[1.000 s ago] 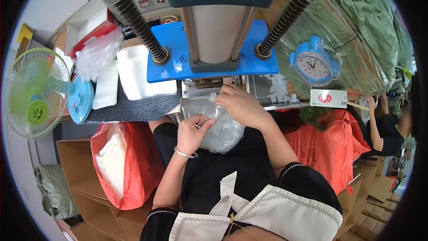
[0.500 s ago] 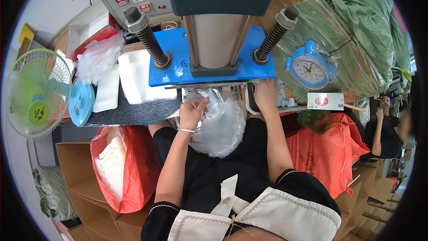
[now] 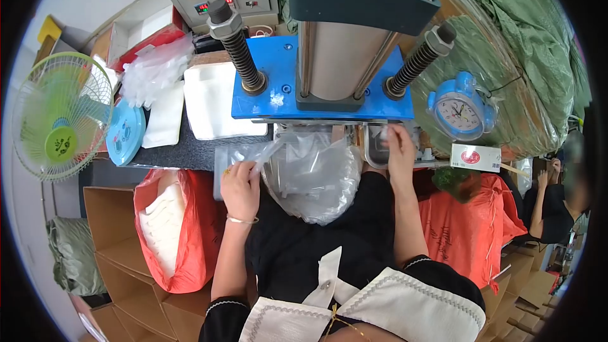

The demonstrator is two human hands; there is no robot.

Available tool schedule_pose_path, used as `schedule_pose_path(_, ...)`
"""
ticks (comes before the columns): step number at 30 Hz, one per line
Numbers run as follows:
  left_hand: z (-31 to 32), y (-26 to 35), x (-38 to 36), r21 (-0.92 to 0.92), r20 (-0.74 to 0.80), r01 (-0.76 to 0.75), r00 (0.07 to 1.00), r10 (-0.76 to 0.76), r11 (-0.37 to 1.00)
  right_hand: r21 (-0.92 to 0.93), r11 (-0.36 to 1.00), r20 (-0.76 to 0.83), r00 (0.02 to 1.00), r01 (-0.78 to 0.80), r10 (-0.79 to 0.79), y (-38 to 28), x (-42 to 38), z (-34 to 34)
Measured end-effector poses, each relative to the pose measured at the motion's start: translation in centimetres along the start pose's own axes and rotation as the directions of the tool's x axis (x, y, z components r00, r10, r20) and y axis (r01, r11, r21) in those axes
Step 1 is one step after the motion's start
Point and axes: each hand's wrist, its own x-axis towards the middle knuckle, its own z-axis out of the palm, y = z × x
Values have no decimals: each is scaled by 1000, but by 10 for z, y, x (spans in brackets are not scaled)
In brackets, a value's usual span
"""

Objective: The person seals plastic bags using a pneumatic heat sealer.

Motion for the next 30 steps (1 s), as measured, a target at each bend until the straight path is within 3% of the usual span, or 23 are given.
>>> schedule_pose_path(1,-19,25,8,-80,-120,-60,991,51,995,257,961,143,988,-100,64,-13,-11,4)
schedule_pose_path(2,-26,38,9,-81,-113,-61,992,51,995,480,847,293,952,-227,89,-26,-20,8)
schedule_pose_path(3,-29,48,9,-229,-9,-28,1000,27,973,417,909,268,953,20,-144,-41,-25,11)
schedule_pose_path(4,-31,59,10,-369,99,19,995,19,929,343,899,259,892,273,-370,-56,-28,12)
schedule_pose_path(5,-31,73,11,-365,111,2,993,41,931,337,902,254,896,271,-364,-70,-26,9)
schedule_pose_path(7,-7,70,7,-419,222,119,975,-25,900,101,799,455,686,593,-567,-89,-18,4)
schedule_pose_path(8,4,69,5,-438,293,213,952,-85,873,92,803,453,693,589,-560,-89,-14,7)
schedule_pose_path(10,15,73,5,-501,362,254,930,-67,827,31,721,675,517,693,-526,-89,-10,14)
schedule_pose_path(12,25,77,5,-554,414,302,908,-59,776,64,742,646,539,667,-541,-78,-11,29)
schedule_pose_path(14,34,77,4,-664,421,417,894,-152,620,206,899,558,709,386,-432,-68,-13,42)
schedule_pose_path(15,39,73,4,-685,427,403,897,-114,607,224,899,525,731,376,-436,-63,-14,43)
schedule_pose_path(19,48,66,10,-646,513,437,856,-67,626,194,961,584,764,196,-273,-54,-14,38)
schedule_pose_path(21,52,66,11,-648,545,454,837,-43,612,203,976,653,731,82,-198,-51,-11,36)
schedule_pose_path(25,56,67,7,-663,543,459,839,-43,592,153,987,689,711,49,-142,-47,-11,36)
schedule_pose_path(28,56,64,12,-698,549,494,834,-57,519,289,957,585,796,-25,-156,-47,-11,37)
schedule_pose_path(30,60,56,23,-743,541,544,831,-128,391,149,987,369,923,53,-106,-52,-11,27)
